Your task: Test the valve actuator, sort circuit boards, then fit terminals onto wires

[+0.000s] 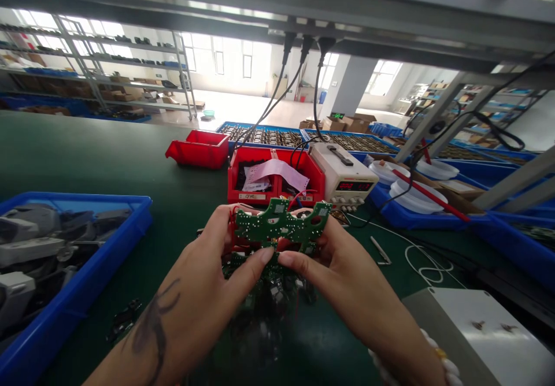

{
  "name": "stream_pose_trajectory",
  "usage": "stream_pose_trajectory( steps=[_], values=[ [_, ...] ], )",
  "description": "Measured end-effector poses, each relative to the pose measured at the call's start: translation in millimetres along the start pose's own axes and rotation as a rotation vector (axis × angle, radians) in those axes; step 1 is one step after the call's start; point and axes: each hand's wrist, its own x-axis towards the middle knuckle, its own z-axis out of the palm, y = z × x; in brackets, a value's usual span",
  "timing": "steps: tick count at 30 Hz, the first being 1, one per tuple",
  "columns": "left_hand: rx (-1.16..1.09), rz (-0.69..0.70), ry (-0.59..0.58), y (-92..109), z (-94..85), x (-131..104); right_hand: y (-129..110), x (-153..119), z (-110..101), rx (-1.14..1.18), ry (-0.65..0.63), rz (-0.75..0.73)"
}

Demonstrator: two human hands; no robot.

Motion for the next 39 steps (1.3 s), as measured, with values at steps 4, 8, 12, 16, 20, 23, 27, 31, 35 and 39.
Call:
stream_pose_trajectory(
  steps=[4,8,12,16,20,23,27,31,35,39],
  values=[
    [-0.050,-0.072,-0.066,-1.8,5.3,4.5,8.5,6.0,-0.5,-0.138,0.042,0.037],
    [0.006,-0.075,-0.018,-0.1,10.5,6.9,14.9,12.0,2.0,-0.159,0.069,0.046],
    [0.137,-0.068,0.029,-2.9,17.3,8.1,15.1,14.8,10.9,-0.202,0.126,0.054],
    [0.297,-0.080,0.105,-10.3,20.7,11.9,16.7,19.0,16.8,-0.228,0.187,0.098],
    [0.159,-0.058,0.071,-16.1,13.1,18.7,24.8,26.1,7.4,0.055,0.098,0.072],
    [0.092,-0.018,-0.095,-17.1,4.4,23.0,29.7,29.5,2.1,0.346,0.099,0.126],
    [0.273,0.035,-0.225,-15.8,-2.9,23.4,32.4,30.9,5.7,0.515,0.130,0.192],
    [0.240,0.028,-0.360,-20.7,-3.1,23.4,33.5,32.7,7.8,0.570,0.117,0.235],
    [-0.117,-0.034,-0.280,-36.3,4.3,29.9,36.3,35.8,5.2,0.659,0.172,0.227],
    [-0.295,-0.134,-0.330,-49.4,15.7,36.1,40.1,39.6,4.6,0.722,0.292,0.183]
  ],
)
